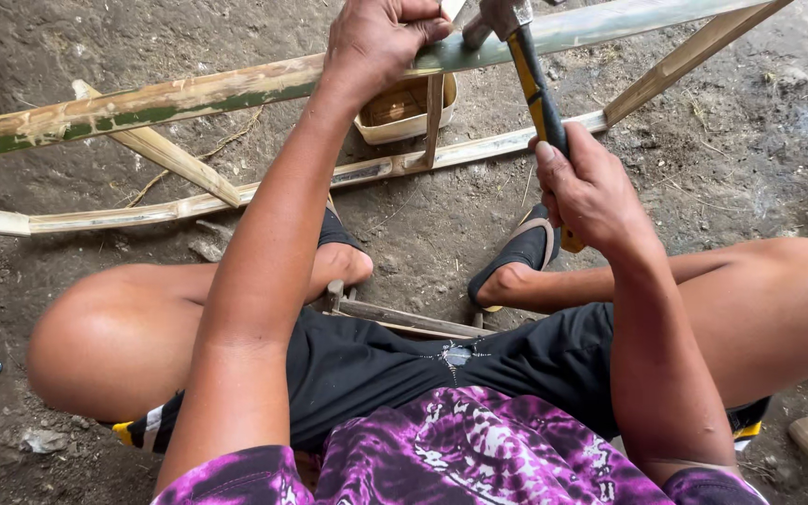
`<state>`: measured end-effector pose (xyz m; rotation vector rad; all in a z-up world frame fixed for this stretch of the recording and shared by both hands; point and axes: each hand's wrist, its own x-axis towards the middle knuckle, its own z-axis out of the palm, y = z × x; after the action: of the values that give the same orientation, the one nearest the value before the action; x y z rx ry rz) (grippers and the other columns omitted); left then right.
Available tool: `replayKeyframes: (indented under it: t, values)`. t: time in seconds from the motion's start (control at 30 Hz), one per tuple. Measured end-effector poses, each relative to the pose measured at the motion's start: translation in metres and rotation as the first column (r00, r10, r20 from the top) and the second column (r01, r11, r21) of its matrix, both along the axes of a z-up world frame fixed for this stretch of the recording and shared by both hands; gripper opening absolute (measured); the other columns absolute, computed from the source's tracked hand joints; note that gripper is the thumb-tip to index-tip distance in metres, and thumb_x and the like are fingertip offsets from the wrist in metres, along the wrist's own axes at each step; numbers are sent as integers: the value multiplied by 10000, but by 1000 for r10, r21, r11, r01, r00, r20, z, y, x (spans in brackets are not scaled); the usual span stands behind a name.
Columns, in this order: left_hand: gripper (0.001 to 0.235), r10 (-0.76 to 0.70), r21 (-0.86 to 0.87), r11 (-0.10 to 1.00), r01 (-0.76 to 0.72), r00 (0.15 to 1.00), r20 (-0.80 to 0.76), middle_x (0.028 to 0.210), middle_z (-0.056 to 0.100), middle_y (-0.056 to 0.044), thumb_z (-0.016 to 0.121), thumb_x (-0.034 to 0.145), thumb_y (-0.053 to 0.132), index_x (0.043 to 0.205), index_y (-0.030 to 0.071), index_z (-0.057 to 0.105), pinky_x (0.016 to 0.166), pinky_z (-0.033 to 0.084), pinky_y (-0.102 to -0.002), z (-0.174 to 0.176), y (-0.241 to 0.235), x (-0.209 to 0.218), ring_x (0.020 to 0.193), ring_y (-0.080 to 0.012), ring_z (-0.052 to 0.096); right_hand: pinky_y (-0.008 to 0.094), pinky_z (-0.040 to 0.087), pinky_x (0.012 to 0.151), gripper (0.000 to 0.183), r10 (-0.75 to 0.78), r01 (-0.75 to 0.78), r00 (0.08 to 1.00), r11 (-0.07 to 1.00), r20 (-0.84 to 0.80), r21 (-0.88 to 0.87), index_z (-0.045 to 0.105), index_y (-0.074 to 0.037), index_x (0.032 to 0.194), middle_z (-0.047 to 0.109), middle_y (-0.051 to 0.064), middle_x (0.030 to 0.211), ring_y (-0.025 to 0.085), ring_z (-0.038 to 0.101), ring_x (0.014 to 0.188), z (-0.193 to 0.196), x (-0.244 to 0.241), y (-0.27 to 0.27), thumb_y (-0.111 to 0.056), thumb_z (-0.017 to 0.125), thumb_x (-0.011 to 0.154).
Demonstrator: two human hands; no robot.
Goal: The person sits on the ground and assembles a rectangular bamboo frame. They use a hammer to drive nails into the joints, securing the bamboo pieces together. The person repeatedly adjusts the frame and hammers multiple nails to complete the assembly.
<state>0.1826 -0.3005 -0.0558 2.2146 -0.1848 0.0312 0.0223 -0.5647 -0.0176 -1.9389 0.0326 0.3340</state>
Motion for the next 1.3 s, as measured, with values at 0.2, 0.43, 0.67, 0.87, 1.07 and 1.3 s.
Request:
replayKeyframes:
  t: [0.2, 0.43, 0.67, 0.87, 1.07, 1.3]
  values:
    - [66, -52, 24, 999, 48, 978, 204, 801, 798, 131, 818, 868, 363, 917, 323, 835, 659, 524, -283, -3, 3, -10, 703, -44, 713, 280, 477, 457, 273, -52, 55, 998, 997, 45, -57, 547, -29, 998, 546, 6, 710, 68, 521, 552, 32, -8, 9, -277, 519, 1110]
    - [64, -65, 53, 997, 55, 979, 194, 770, 790, 122, 810, 873, 366, 906, 319, 836, 667, 529, -289, -2, 1, -13, 692, -54, 707, 271, 447, 431, 326, 82, -17, 933, 983, 350, -185, 573, -2, 1117, 563, 18, 657, 91, 543, 506, 86, -12, 20, -290, 426, 1157]
    - [77, -104, 81, 993, 90, 975, 197, 815, 803, 74, 791, 913, 330, 900, 281, 850, 642, 533, -309, -8, 4, -15, 680, -92, 714, 315, 393, 429, 365, 280, -115, 937, 811, 209, -574, 556, -3, 1005, 556, 62, 605, 147, 516, 464, 125, 3, 41, -317, 442, 1152]
    - [71, -101, 63, 994, 88, 958, 267, 800, 805, 63, 820, 870, 330, 882, 264, 845, 643, 550, -293, -12, 1, -9, 641, -93, 720, 272, 401, 458, 378, 93, -58, 860, 995, 501, -86, 547, -28, 1064, 530, 28, 690, 108, 512, 499, 119, 2, 32, -376, 432, 1159]
    - [81, -140, 103, 988, 114, 944, 298, 737, 789, 75, 803, 908, 290, 852, 248, 843, 721, 524, -341, -13, 3, -15, 607, -113, 671, 321, 385, 334, 372, 116, -69, 991, 850, 59, -522, 542, -36, 968, 527, 21, 574, 120, 461, 400, 110, 1, 37, -366, 418, 1087]
    - [110, -88, 104, 992, 66, 971, 224, 693, 756, 91, 805, 893, 310, 796, 260, 823, 732, 491, -323, -13, 4, -2, 595, -88, 613, 301, 403, 431, 357, 7, -24, 767, 1000, 641, 19, 536, -15, 1039, 544, 54, 649, 153, 532, 477, 112, 0, 29, -332, 387, 1108]
